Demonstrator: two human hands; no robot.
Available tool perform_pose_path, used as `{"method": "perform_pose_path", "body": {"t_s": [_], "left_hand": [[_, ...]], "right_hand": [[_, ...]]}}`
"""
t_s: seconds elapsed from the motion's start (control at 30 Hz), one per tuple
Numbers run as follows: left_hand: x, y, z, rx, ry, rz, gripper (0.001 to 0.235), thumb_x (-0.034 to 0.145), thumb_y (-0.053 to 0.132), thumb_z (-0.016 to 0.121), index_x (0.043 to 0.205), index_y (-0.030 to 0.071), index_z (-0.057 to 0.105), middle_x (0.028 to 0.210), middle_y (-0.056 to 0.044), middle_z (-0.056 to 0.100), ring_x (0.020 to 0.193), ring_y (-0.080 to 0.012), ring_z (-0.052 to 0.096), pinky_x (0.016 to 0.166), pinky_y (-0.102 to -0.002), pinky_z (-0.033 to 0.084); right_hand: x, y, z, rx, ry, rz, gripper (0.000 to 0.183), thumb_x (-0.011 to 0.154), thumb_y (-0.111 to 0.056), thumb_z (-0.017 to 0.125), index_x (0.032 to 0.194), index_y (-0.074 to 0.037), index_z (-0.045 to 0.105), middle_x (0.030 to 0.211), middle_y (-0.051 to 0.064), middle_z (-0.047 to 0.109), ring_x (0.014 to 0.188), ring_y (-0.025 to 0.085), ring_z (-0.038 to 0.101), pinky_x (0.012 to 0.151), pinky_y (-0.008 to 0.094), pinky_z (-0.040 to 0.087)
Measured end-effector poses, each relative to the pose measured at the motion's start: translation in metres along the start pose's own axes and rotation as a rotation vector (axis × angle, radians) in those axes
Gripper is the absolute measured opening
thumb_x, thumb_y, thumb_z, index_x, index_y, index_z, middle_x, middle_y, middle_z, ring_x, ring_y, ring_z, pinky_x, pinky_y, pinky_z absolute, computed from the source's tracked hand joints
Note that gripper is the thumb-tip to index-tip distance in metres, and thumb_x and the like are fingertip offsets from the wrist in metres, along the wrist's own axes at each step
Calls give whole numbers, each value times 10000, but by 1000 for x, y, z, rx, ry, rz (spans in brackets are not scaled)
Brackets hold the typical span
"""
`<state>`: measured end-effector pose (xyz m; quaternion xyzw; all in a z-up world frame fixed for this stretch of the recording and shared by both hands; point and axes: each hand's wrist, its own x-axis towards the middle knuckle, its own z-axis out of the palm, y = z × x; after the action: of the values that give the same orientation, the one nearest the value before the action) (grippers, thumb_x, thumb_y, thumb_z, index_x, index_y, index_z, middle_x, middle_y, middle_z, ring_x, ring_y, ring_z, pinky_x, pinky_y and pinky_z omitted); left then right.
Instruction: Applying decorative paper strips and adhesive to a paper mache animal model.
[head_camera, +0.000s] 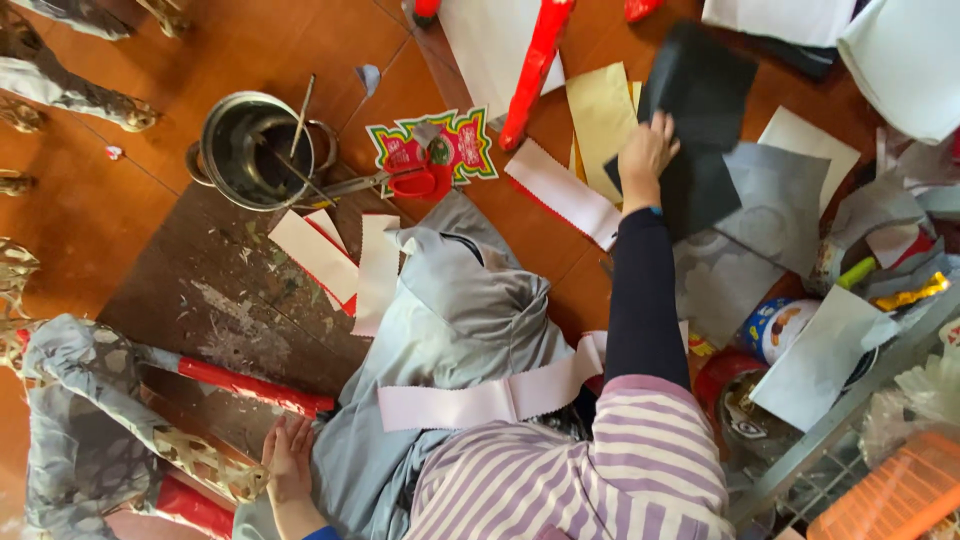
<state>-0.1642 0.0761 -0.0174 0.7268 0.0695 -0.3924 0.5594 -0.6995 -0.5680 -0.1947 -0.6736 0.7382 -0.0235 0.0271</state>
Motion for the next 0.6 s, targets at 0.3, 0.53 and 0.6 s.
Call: {"method": "perform_pose_path", "body": {"t_s": [0.3, 0.53, 0.6], "left_hand": [[12, -6, 3, 39, 36, -43, 460, 1104, 290, 480, 1491, 43, 455, 1336, -219, 608, 1218, -329, 620, 1018, -436, 505], [8, -12, 6, 78, 49, -20, 450, 1095, 271, 476, 1481, 41, 454, 1329, -203, 620, 1210, -312, 631, 993, -415, 514], [6, -13, 5, 98, 34, 8, 441, 1097, 255, 484, 1477, 34, 453, 1319, -202, 621, 1198, -302, 640, 980, -397, 522]], "right_hand": [[-13, 8, -5, 283, 282, 20, 442, 771, -139, 855, 1128, 65, 693, 1071, 251, 647, 997, 463, 605, 913, 517, 459], [-14, 21, 4, 454, -47, 310, 114, 934, -133, 733, 978, -29, 750, 1065, 249, 705, 1037, 461, 657, 928, 529, 507], [-25, 29, 3, 556, 116, 293, 120, 891, -146, 772, 928, -34, 753, 1003, 229, 712, 995, 427, 689, 897, 502, 533]]}}
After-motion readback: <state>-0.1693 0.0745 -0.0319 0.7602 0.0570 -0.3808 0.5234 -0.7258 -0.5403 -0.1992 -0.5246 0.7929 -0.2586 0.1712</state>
